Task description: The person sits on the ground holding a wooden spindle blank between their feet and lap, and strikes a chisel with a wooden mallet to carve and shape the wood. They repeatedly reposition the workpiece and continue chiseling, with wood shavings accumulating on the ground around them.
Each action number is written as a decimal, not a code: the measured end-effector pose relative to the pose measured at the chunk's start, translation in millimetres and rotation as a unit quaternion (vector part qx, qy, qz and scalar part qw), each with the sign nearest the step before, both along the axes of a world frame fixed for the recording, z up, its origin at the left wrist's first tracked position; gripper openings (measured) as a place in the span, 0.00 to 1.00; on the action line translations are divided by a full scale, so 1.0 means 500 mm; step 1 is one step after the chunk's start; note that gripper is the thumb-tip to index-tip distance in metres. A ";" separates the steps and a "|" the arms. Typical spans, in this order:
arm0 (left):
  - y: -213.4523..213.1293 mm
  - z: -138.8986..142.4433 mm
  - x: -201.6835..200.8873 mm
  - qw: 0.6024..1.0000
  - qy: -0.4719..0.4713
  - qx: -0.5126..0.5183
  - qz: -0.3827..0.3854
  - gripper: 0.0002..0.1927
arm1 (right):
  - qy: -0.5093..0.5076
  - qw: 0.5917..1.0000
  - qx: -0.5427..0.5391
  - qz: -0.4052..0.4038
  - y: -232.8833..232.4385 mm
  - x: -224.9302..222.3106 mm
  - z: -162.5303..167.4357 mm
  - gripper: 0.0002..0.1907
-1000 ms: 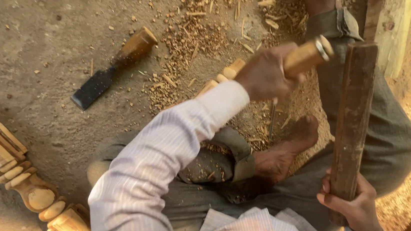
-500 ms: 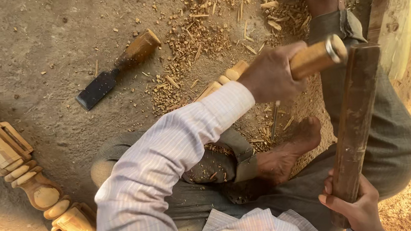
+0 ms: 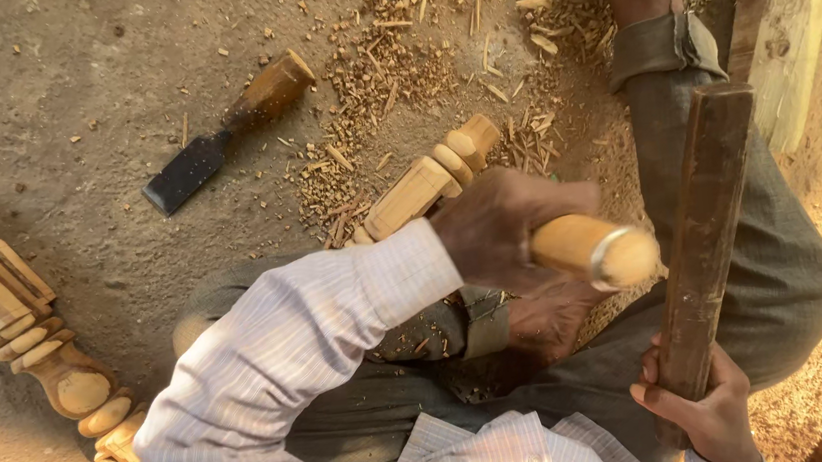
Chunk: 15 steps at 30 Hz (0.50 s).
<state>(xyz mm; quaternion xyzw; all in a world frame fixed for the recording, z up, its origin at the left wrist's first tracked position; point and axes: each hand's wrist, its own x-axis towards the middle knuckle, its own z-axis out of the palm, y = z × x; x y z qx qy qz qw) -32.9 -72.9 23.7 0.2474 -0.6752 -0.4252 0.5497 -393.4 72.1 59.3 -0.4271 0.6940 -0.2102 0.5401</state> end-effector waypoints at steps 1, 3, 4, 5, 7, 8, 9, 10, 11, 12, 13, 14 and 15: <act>0.004 0.001 0.000 1.000 -0.013 0.003 0.007 0.17 | 0.004 1.000 -0.002 0.003 0.000 0.002 0.001 0.31; -0.008 -0.014 -0.010 0.988 -0.114 -0.073 0.069 0.15 | 0.010 1.000 -0.011 0.010 -0.001 0.006 0.001 0.31; -0.029 -0.028 -0.026 0.975 -0.163 -0.113 0.100 0.14 | 0.021 1.000 -0.013 0.017 -0.001 0.010 0.001 0.31; -0.050 -0.046 -0.039 0.988 -0.127 -0.036 0.079 0.14 | 0.032 0.999 -0.014 0.026 -0.003 0.012 0.002 0.31; -0.098 -0.086 -0.063 0.991 -0.056 0.114 0.031 0.12 | 0.035 0.998 -0.018 0.039 -0.005 0.019 0.003 0.31; -0.113 -0.103 -0.074 0.988 -0.064 0.133 0.042 0.14 | 0.030 0.998 -0.019 0.044 -0.005 0.022 0.004 0.31; -0.126 -0.115 -0.084 0.984 -0.072 0.153 0.052 0.15 | 0.025 0.998 -0.019 0.047 -0.005 0.025 0.006 0.31; -0.135 -0.124 -0.089 0.980 -0.081 0.171 0.059 0.17 | 0.026 0.999 -0.017 0.040 -0.005 0.027 0.007 0.30; -0.142 -0.127 -0.093 0.978 -0.091 0.170 0.076 0.18 | 0.028 0.999 -0.016 0.034 -0.004 0.029 0.009 0.30; -0.146 -0.125 -0.094 0.976 -0.099 0.170 0.096 0.19 | 0.031 0.999 -0.014 0.030 -0.004 0.031 0.011 0.30; -0.146 -0.119 -0.092 0.973 -0.108 0.170 0.116 0.20 | 0.033 0.999 -0.013 0.030 -0.004 0.032 0.012 0.30; -0.141 -0.110 -0.089 0.977 -0.090 0.165 0.099 0.18 | 0.034 0.999 -0.011 0.031 -0.003 0.033 0.013 0.30; -0.133 -0.099 -0.081 0.981 -0.075 0.158 0.084 0.17 | 0.034 0.999 -0.010 0.032 -0.003 0.033 0.013 0.31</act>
